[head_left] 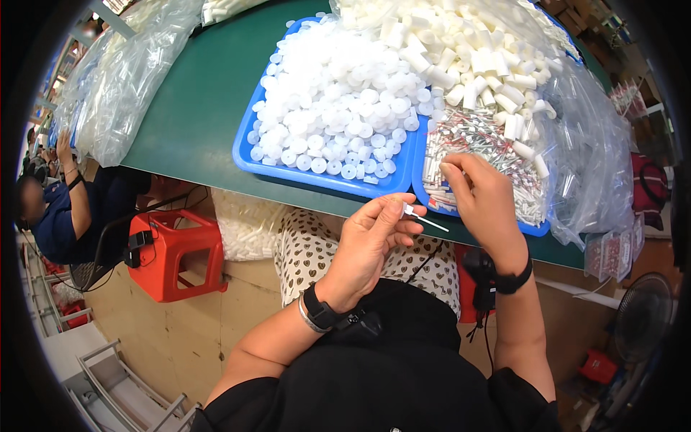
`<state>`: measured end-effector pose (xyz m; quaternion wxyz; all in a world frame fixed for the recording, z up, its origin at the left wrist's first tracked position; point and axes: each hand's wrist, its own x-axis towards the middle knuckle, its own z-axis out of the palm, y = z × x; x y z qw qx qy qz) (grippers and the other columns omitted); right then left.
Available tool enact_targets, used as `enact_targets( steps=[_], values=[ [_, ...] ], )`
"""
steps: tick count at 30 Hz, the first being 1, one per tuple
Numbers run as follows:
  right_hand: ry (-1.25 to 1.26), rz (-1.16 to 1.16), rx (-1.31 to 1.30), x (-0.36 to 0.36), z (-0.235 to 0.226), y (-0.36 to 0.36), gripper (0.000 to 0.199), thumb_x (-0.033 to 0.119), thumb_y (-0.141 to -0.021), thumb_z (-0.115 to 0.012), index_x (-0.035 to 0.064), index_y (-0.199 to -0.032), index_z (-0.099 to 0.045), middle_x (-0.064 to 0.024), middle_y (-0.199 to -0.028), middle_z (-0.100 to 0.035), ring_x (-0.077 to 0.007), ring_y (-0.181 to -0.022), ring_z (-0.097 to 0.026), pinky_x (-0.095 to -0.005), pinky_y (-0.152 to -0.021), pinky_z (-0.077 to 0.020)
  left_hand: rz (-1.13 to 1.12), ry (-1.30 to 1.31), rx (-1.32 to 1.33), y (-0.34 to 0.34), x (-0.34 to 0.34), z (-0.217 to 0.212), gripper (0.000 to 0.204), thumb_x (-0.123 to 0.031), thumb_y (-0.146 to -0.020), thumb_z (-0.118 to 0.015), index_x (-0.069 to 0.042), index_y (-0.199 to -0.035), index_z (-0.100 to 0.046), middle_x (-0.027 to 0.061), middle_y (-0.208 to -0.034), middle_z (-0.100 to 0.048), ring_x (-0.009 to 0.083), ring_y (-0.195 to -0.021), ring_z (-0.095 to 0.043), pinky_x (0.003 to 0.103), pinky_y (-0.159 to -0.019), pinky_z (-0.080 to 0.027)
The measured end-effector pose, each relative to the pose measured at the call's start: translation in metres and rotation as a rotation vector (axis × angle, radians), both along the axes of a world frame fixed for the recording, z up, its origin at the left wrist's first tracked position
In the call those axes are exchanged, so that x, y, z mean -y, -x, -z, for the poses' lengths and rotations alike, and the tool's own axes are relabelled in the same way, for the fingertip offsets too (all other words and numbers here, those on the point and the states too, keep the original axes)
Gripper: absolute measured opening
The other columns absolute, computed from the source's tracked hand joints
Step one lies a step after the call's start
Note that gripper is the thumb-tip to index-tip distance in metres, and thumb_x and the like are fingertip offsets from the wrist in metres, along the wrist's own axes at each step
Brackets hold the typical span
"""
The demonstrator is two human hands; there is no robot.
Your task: The person repeatedly picks up small white plastic caps and cylindrical white pieces from blue trays on a green table. They insert the cylindrical piece into the cap and place the assembled unit into a pile on the table. The process is continuous and repetitive throughout the clip.
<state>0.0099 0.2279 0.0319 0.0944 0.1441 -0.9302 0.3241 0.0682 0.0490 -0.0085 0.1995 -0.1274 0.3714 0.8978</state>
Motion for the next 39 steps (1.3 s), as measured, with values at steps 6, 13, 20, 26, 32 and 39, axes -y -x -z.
enact_targets(
  steps=[6, 13, 20, 26, 32, 39],
  values=[
    [-0.478, -0.181, -0.205, -0.005, 0.008, 0.015, 0.013, 0.002, -0.076, -0.059, 0.0028, -0.089, -0.062, -0.0099, -0.088, -0.058, -0.0274, -0.082, -0.061, -0.0394, -0.068, -0.0508, 0.019, -0.022, -0.030, 0.000, 0.002, -0.002, 0.040, -0.028, -0.103, -0.049, 0.004, -0.128, -0.053, 0.0135, -0.109, -0.065, 0.0135, -0.090, -0.064, 0.027, -0.080, -0.054],
    [-0.496, -0.265, -0.241, -0.008, 0.006, 0.018, 0.005, 0.002, -0.079, -0.059, 0.0024, -0.083, -0.057, -0.0095, -0.086, -0.056, -0.0268, -0.079, -0.061, -0.0378, -0.065, -0.0508, -0.001, -0.036, -0.021, 0.002, 0.000, -0.003, 0.043, -0.028, -0.104, -0.048, 0.005, -0.130, -0.051, 0.0148, -0.110, -0.065, 0.0141, -0.093, -0.065, 0.027, -0.085, -0.054],
    [-0.013, -0.211, -0.012, -0.010, -0.006, -0.015, 0.006, 0.002, -0.086, -0.064, 0.0025, -0.091, -0.061, -0.0123, -0.080, -0.063, -0.0293, -0.064, -0.063, -0.0357, -0.055, -0.0489, -0.061, -0.015, -0.038, 0.006, 0.001, -0.002, 0.041, -0.026, -0.103, -0.049, 0.005, -0.130, -0.051, 0.0157, -0.111, -0.065, 0.0148, -0.092, -0.065, 0.028, -0.085, -0.055],
    [0.135, -0.227, 0.008, -0.013, -0.006, -0.034, 0.011, -0.003, -0.081, -0.068, 0.0005, -0.091, -0.063, -0.0110, -0.081, -0.064, -0.0238, -0.060, -0.061, -0.0324, -0.054, -0.0466, -0.130, -0.043, -0.058, 0.012, 0.002, -0.011, 0.040, -0.027, -0.102, -0.050, 0.004, -0.128, -0.052, 0.0159, -0.112, -0.065, 0.0158, -0.094, -0.066, 0.028, -0.086, -0.055],
    [0.143, -0.218, -0.083, -0.013, -0.004, -0.036, 0.013, -0.003, -0.081, -0.069, 0.0002, -0.092, -0.064, -0.0111, -0.081, -0.064, -0.0228, -0.060, -0.060, -0.0323, -0.054, -0.0463, -0.115, -0.009, -0.071, 0.013, -0.003, -0.008, 0.040, -0.026, -0.103, -0.050, 0.005, -0.128, -0.052, 0.0159, -0.111, -0.065, 0.0159, -0.095, -0.065, 0.029, -0.087, -0.055],
    [0.706, -0.099, 0.617, -0.007, 0.000, -0.042, 0.012, 0.008, -0.096, -0.059, -0.0025, -0.102, -0.063, -0.0082, -0.078, -0.066, -0.0142, -0.063, -0.065, -0.0252, -0.056, -0.0517, -0.003, 0.074, -0.128, 0.002, -0.016, -0.002, 0.042, -0.025, -0.102, -0.051, 0.003, -0.134, -0.050, 0.0121, -0.120, -0.064, 0.0142, -0.096, -0.064, 0.026, -0.085, -0.052]
  ],
)
